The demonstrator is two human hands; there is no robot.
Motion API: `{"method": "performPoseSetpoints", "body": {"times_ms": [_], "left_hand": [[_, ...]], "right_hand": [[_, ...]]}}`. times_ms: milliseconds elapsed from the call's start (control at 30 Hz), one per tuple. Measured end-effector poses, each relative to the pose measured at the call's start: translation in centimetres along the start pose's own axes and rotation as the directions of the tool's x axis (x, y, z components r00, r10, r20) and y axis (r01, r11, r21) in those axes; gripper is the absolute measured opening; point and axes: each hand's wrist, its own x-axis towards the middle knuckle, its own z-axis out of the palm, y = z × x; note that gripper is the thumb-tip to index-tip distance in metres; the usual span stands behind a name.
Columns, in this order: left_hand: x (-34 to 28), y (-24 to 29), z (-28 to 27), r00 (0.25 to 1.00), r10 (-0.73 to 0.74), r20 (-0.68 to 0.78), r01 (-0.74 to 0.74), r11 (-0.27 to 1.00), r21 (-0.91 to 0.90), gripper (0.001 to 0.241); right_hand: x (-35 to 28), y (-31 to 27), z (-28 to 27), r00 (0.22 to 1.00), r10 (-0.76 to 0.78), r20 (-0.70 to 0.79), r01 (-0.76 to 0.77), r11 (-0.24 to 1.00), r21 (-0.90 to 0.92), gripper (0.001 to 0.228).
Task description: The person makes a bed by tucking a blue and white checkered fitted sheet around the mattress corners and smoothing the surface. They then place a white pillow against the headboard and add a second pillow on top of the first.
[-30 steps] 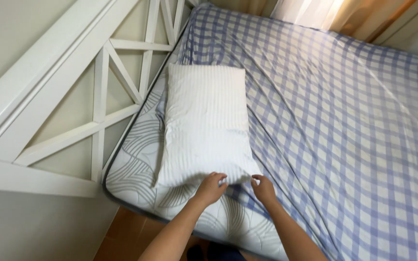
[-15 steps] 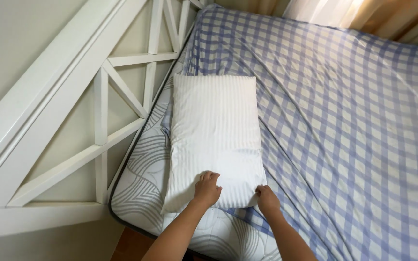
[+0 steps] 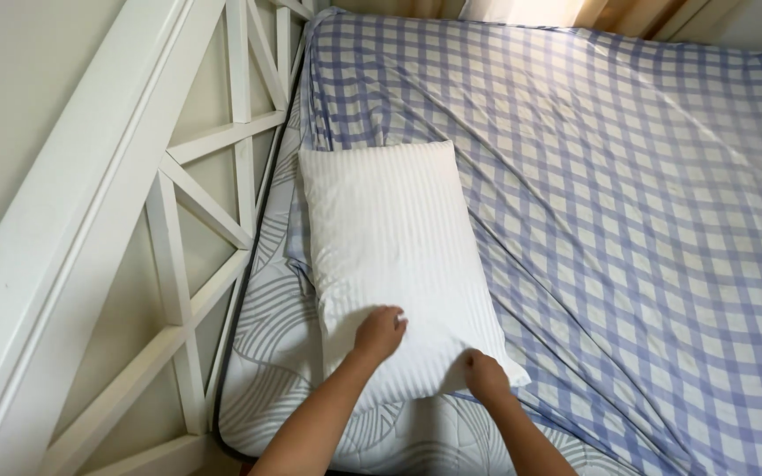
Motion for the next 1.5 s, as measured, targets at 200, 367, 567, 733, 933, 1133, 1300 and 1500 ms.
{"method": "performPoseSetpoints", "body": {"times_ms": [200, 367, 567, 733, 933, 1133, 1300, 1500], "left_hand": [[10.9, -3.0, -2.6, 0.998, -0.056, -0.003, 0.056, 0.996, 0.062, 0.039], [13.3, 2.9, -6.8, 0.915, -0.356, 0.188, 0.362, 0.932, 0.006, 0.045], [17.4, 1.7, -2.3, 0.895, -0.411, 0.172, 0.376, 0.903, 0.207, 0.044], [19.8, -2.4, 0.6, 0.877, -0.448, 0.176, 0.424, 0.892, 0.158, 0.031], [17.3, 1.5, -5.8, 0.939, -0.32, 0.122, 0.317, 0.947, 0.042, 0.04], [19.0, 0.7, -4.2, 0.846, -0.445, 0.292, 0.33, 0.869, 0.368, 0.047], [20.8, -2.1, -0.1, 0.896, -0.317, 0.312, 0.354, 0.933, -0.068, 0.034], [19.1, -5.8, -0.2, 0.934, -0.026, 0.356, 0.28, 0.67, -0.688, 0.022]], "right_hand": [[-0.5, -11.9, 0.3, 0.987, 0.048, 0.154, -0.128, 0.81, 0.573, 0.037], [-2.6, -15.7, -1.7, 0.968, 0.075, 0.239, -0.195, 0.825, 0.53, 0.043], [-2.8, -13.8, -1.4, 0.953, 0.153, 0.263, -0.273, 0.814, 0.514, 0.043], [-1.4, -16.6, -2.2, 0.967, 0.114, 0.227, -0.237, 0.726, 0.645, 0.048], [1.9, -19.4, -1.6, 0.962, 0.147, 0.229, -0.272, 0.532, 0.802, 0.044], [2.5, -20.4, -1.5, 0.934, 0.083, 0.347, -0.348, 0.427, 0.834, 0.046], [2.4, -18.1, -1.6, 0.911, 0.124, 0.394, -0.407, 0.427, 0.808, 0.044], [5.4, -16.3, 0.9, 0.91, -0.005, 0.414, -0.398, -0.288, 0.871, 0.046]]}}
